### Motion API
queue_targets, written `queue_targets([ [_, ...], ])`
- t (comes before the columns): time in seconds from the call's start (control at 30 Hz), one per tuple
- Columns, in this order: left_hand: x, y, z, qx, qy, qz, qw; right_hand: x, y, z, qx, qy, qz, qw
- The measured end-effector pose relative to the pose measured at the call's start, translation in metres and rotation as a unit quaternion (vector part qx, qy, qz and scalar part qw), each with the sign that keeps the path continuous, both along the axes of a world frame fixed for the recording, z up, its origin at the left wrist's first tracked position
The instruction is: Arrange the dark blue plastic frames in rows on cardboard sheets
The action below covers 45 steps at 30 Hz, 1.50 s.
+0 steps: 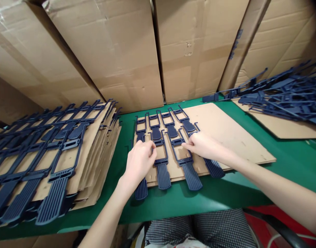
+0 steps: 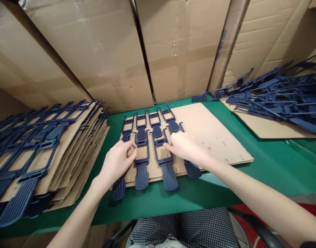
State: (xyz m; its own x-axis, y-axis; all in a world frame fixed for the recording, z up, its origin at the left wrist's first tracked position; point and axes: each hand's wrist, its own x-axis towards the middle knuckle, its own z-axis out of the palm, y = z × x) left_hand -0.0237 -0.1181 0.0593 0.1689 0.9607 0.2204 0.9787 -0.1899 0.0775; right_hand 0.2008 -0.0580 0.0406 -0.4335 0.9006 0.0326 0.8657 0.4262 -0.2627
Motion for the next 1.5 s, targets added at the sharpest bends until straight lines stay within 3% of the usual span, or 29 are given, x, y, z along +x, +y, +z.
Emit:
queue_targets([
  [0.13,0.000,0.020,-0.002,0.025,-0.006,-0.135,0.991,-0.005,0.005,-0.004,0.016,-0.019,-0.004,1.000],
  [0.2,0.000,0.028,-0.007,0.008,0.001,-0.159,0.987,-0.007,0.006,-0.006,0.013,-0.016,-0.007,1.000],
  [0.33,0.001,0.029,-0.011,-0.013,0.015,-0.144,0.989,-0.007,0.010,-0.011,0.011,0.009,-0.003,1.000],
  [0.5,-0.008,0.006,-0.010,-0.017,-0.012,-0.131,0.991,-0.006,0.012,-0.015,0.010,0.066,0.012,0.998],
  [0.73,-0.046,-0.019,-0.026,-0.036,-0.089,-0.027,0.995,0.000,0.004,-0.006,0.101,0.195,0.016,0.975],
  [0.87,-0.055,-0.021,-0.034,-0.060,-0.086,-0.026,0.994,0.004,0.001,-0.009,0.110,0.192,0.033,0.975],
  [1.03,-0.051,-0.018,-0.033,-0.053,-0.071,-0.045,0.995,0.000,-0.004,-0.012,0.130,0.205,0.043,0.969],
  [1.1,-0.050,-0.017,-0.031,-0.046,-0.068,-0.056,0.995,-0.006,-0.007,-0.012,0.146,0.215,0.078,0.963],
  [1.3,-0.052,-0.015,-0.029,-0.041,-0.037,-0.087,0.995,-0.040,-0.023,-0.012,0.142,0.137,0.301,0.933],
  [1.5,-0.051,-0.018,-0.031,-0.045,-0.031,-0.102,0.993,-0.060,-0.026,-0.024,0.140,0.071,0.310,0.938],
])
